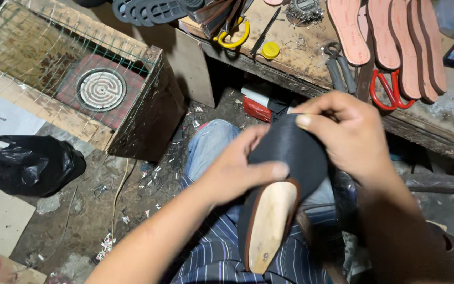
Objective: The person sits on the floor of a shoemaking workshop and attaches a black fabric shoe upper to an insole on a wooden last. They pull and press the upper over the last, use pincers to grip and tuck the edges, and tap the shoe with a hammer to set it in place.
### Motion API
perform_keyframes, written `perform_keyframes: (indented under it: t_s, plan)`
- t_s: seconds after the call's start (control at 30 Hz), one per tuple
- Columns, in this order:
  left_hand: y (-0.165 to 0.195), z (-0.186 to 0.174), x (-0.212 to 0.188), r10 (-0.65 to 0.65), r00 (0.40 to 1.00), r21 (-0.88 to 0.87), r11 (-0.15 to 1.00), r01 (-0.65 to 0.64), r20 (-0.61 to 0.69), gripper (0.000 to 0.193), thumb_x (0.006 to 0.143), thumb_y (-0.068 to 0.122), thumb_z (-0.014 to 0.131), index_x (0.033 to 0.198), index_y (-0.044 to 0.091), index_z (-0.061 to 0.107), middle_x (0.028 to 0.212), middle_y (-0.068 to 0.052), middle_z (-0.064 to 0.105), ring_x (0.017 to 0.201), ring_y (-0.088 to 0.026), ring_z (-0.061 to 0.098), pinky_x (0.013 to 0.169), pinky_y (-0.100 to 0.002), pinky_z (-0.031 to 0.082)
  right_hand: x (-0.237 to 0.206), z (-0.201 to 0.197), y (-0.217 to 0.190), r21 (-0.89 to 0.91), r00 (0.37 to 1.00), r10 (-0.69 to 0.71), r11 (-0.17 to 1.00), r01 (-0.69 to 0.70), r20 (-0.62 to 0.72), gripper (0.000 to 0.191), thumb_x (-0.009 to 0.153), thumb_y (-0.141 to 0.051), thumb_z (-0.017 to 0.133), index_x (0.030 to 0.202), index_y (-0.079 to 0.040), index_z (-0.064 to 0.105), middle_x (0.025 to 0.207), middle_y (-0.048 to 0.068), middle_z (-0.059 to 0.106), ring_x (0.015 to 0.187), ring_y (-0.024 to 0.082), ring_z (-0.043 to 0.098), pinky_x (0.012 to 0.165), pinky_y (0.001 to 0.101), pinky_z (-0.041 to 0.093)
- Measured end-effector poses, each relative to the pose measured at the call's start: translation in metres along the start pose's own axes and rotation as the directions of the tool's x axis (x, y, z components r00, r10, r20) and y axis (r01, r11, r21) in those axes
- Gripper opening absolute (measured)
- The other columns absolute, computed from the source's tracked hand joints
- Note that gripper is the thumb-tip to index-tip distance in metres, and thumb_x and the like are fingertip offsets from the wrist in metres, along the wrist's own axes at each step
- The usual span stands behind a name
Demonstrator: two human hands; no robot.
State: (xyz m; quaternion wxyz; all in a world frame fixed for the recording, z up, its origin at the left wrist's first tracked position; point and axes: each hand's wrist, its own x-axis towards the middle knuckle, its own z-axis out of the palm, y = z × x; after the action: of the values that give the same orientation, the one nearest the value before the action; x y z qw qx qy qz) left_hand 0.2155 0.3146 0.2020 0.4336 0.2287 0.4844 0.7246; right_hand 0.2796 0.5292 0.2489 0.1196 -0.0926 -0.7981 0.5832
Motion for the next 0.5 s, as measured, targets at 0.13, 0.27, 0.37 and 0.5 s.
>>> perform_keyframes:
  t_s: [0.13, 0.27, 0.37, 0.5]
  plan:
    - [0.034, 0.001, 0.015, 0.125, 0.989, 0.186, 0.976, -0.11, -0.072, 0.04, 0.084, 0.014, 0.083, 0.114, -0.004, 0.064, 0.098, -0.004, 0.071, 0.086, -0.009, 0.067, 0.077, -0.027, 0.058, 0.01, 0.016, -0.03, 0.009, 0.995, -0.048, 0.999, 0.047, 0.084, 0.014, 0.093, -0.002, 0.071, 0.107, -0.001, 0.072, 0.104, 0.007, 0.076, 0.093, 0.011, 0.068, 0.086, 0.027, 0.057]
    - [0.047, 0.005, 0.012, 0.153, 0.982, 0.108, 0.984, -0.141, -0.112, 0.031, 0.084, 0.011, 0.081, 0.107, -0.001, 0.064, 0.094, -0.002, 0.072, 0.082, -0.007, 0.068, 0.074, -0.025, 0.058, 0.008, 0.019, -0.038, -0.008, 0.933, -0.315, 0.947, 0.321, 0.175, 0.029, 0.086, -0.001, 0.07, 0.115, 0.002, 0.069, 0.117, 0.01, 0.067, 0.114, 0.014, 0.062, 0.099, 0.0279, 0.049]
    - [0.045, 0.005, 0.012, 0.144, 0.976, 0.17, 0.979, -0.116, -0.161, 0.026, 0.085, 0.009, 0.081, 0.102, -0.002, 0.065, 0.089, -0.002, 0.071, 0.077, -0.007, 0.066, 0.068, -0.026, 0.057, 0.002, 0.027, -0.032, -0.09, 0.977, -0.212, 0.973, 0.211, 0.004, 0.014, 0.095, -0.003, 0.074, 0.109, 0.0, 0.076, 0.104, 0.006, 0.077, 0.094, 0.011, 0.071, 0.085, 0.0251, 0.055]
    - [0.039, 0.003, 0.014, 0.123, 0.974, 0.152, 0.984, -0.094, -0.191, 0.024, 0.086, 0.012, 0.08, 0.1, -0.002, 0.066, 0.088, -0.002, 0.072, 0.075, -0.007, 0.066, 0.067, -0.025, 0.057, 0.009, 0.035, -0.019, 0.174, 0.998, 0.026, 0.985, -0.017, -0.052, 0.013, 0.095, -0.004, 0.073, 0.106, 0.002, 0.076, 0.099, 0.007, 0.076, 0.088, 0.012, 0.068, 0.082, 0.0254, 0.056]
